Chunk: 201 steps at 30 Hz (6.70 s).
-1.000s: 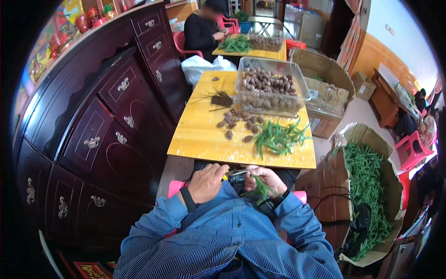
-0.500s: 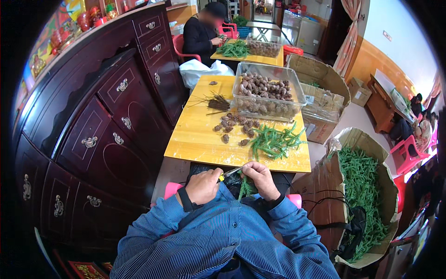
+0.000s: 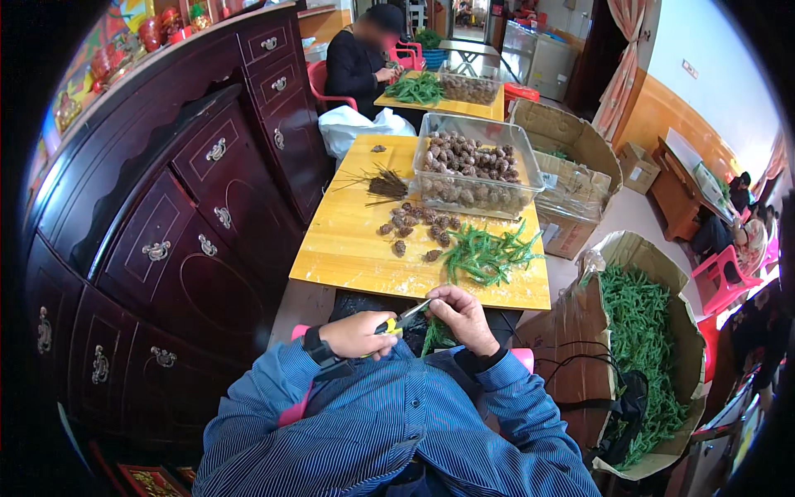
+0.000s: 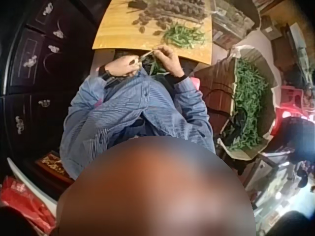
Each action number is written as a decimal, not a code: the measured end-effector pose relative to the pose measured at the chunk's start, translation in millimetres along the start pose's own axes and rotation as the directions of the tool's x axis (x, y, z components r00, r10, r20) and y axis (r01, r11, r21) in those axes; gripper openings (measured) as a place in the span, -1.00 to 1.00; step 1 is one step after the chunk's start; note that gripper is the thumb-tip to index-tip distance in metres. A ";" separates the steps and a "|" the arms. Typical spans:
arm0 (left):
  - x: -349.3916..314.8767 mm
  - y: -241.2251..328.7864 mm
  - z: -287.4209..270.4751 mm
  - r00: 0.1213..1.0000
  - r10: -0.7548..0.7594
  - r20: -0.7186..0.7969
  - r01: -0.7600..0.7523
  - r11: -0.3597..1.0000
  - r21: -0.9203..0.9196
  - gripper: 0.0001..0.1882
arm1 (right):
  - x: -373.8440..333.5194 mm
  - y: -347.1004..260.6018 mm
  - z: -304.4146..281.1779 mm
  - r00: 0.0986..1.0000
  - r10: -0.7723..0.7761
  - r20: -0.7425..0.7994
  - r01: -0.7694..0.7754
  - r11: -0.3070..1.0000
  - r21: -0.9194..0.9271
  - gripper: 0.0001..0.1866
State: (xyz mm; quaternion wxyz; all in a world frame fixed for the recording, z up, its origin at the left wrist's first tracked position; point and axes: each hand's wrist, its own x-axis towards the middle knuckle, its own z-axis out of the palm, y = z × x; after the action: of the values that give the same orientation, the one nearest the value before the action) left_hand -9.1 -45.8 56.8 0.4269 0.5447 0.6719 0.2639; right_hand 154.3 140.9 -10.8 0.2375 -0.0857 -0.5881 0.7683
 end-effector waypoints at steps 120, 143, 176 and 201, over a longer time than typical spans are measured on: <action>43.7 -35.0 -30.0 0.902 0.052 -0.428 0.264 0.718 0.644 -0.71 | 81.7 -32.1 -36.1 0.971 -0.199 -0.130 -0.104 0.138 -0.985 -0.68; 106.0 -45.5 -34.7 0.792 0.186 -0.582 0.338 0.660 0.671 -0.61 | 62.3 -18.9 -51.2 0.947 -0.320 0.006 -0.016 -0.067 -0.998 -0.53; 133.1 10.7 -4.8 0.694 0.475 -0.542 -0.098 0.807 0.582 -0.78 | 78.3 -0.8 -125.1 0.879 -0.009 -0.478 0.284 0.814 0.507 -0.80; 166.7 31.0 -5.8 0.644 0.533 -0.549 -0.158 0.795 0.586 -0.81 | 62.2 -32.2 -91.4 0.957 -0.277 -0.086 0.200 0.417 0.887 -0.67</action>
State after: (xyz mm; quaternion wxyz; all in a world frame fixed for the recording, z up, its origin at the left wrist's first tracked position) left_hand -5.4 122.8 37.4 -0.0678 0.6168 0.7026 0.3484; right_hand 146.2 255.1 1.9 0.3317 0.1633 -0.1149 0.9220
